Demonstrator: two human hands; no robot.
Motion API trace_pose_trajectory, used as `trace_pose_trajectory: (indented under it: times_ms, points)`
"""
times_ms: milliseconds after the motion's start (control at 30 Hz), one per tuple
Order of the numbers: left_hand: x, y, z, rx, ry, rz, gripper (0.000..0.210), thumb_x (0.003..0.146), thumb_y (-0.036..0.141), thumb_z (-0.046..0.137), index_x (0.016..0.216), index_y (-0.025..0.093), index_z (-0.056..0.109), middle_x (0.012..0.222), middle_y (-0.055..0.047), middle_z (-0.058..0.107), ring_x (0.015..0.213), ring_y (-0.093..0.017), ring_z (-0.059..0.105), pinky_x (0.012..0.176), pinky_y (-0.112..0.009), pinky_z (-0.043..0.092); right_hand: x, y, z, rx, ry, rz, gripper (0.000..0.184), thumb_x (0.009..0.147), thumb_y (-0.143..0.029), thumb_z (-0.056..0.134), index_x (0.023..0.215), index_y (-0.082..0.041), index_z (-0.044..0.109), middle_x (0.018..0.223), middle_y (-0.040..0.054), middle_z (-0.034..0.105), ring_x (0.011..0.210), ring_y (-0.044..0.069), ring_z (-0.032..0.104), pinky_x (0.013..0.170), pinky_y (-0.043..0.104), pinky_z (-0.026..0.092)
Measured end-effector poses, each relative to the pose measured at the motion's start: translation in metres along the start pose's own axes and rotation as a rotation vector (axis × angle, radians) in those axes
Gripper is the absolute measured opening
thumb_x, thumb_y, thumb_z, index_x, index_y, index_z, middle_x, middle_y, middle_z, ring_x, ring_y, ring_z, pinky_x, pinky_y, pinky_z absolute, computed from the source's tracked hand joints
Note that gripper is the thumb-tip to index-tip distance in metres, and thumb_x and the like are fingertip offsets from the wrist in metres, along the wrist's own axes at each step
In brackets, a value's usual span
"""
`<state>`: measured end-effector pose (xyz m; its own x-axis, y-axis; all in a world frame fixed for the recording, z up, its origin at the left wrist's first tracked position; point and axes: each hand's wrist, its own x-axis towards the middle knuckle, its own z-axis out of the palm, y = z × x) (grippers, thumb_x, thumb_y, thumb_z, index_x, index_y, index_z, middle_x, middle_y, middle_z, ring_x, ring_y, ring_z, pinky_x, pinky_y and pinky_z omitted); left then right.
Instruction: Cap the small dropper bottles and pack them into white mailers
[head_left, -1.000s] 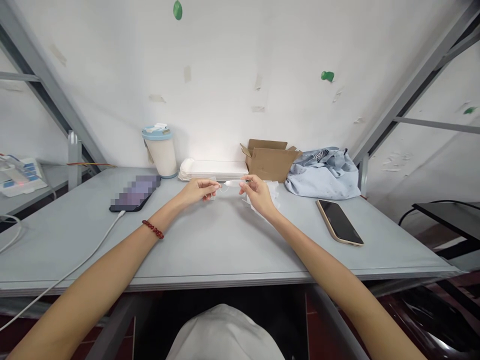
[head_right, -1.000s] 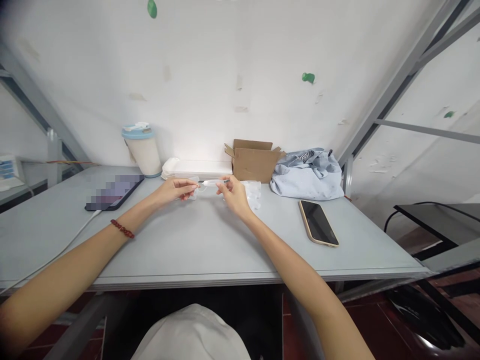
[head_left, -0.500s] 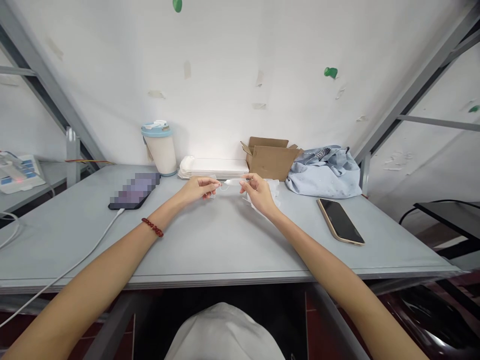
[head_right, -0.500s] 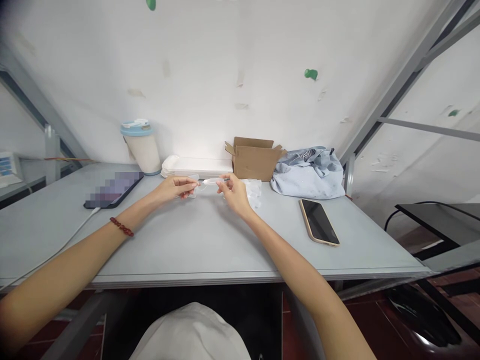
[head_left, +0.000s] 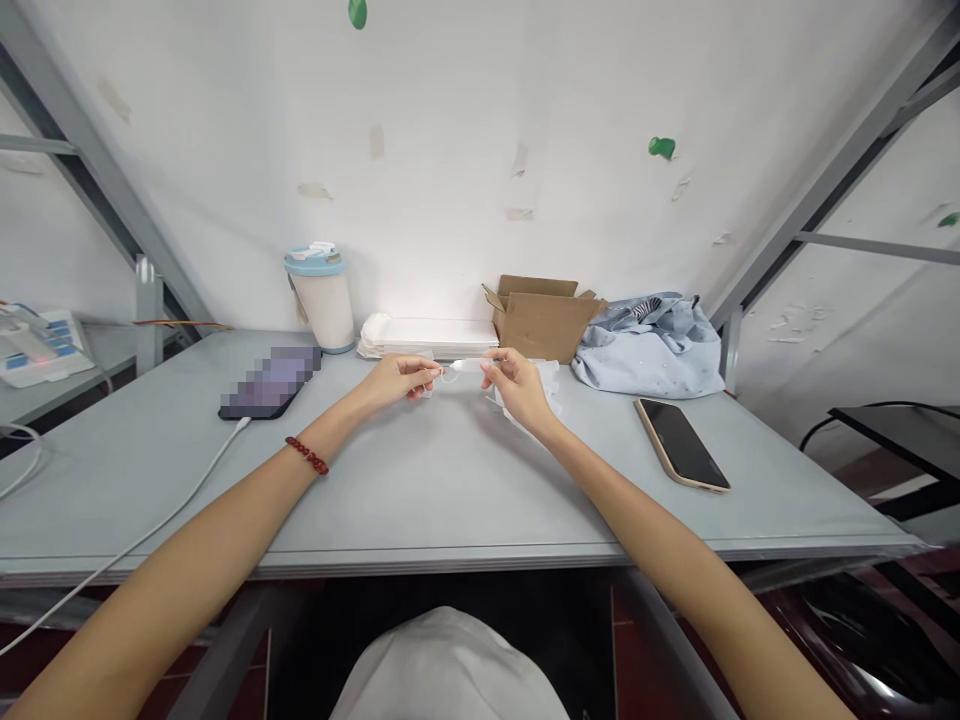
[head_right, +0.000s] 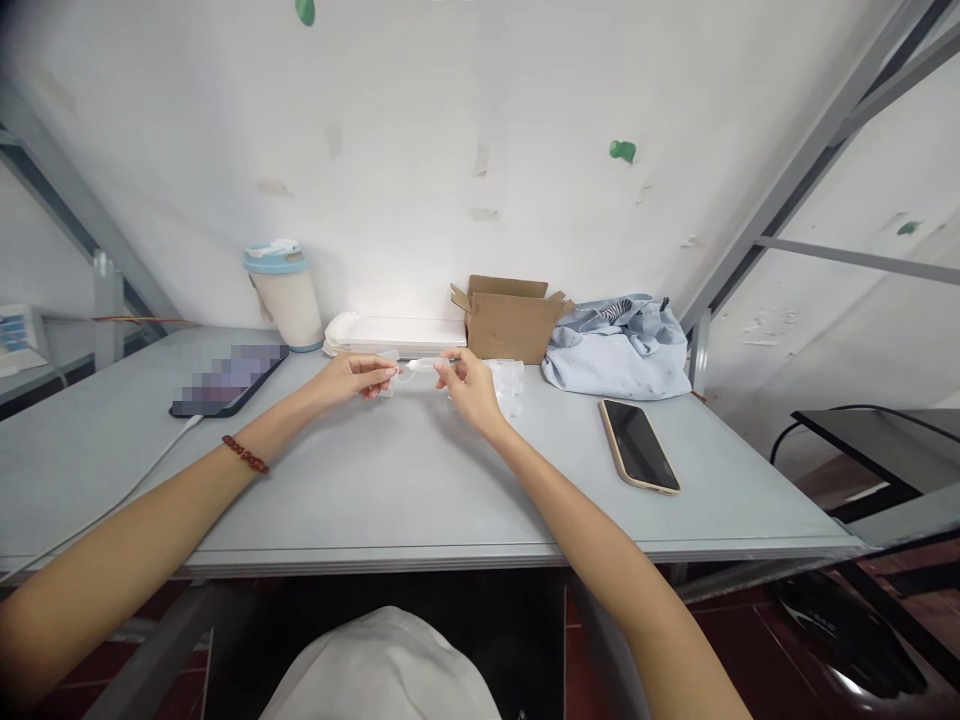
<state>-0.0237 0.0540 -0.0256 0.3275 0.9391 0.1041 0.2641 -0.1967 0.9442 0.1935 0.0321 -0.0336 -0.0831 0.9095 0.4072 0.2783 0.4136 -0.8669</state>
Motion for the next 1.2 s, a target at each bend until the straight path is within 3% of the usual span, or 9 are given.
trace_pose_trajectory:
  times_ms: [767,1200]
  points:
    - [-0.0019,0.0029,0.0006,0.001,-0.005,-0.001,0.036,0.069,0.044,0.069,0.087,0.013,0.069,0.066,-0.002,0.059,0.053,-0.010,0.047,0.050,-0.024,0.037,-0.0015,-0.0031,-0.0001,-0.070,0.023,-0.026,0.028,0.082,-0.043,0.052,0.093,-0.017,0.056,0.061,-0.0011,0.063,0.053,0.011,0.050,0.055,0.024,0.038]
    - [-0.0021,0.0022,0.0004,0.015,-0.013,0.005,0.035,0.072,0.043,0.067,0.090,0.013,0.069,0.066,-0.002,0.058,0.054,-0.009,0.047,0.051,-0.024,0.037,-0.0025,-0.0049,-0.0006,-0.074,-0.001,0.008,0.028,0.083,-0.043,0.051,0.093,-0.017,0.056,0.061,-0.0008,0.062,0.050,0.010,0.047,0.050,0.023,0.035]
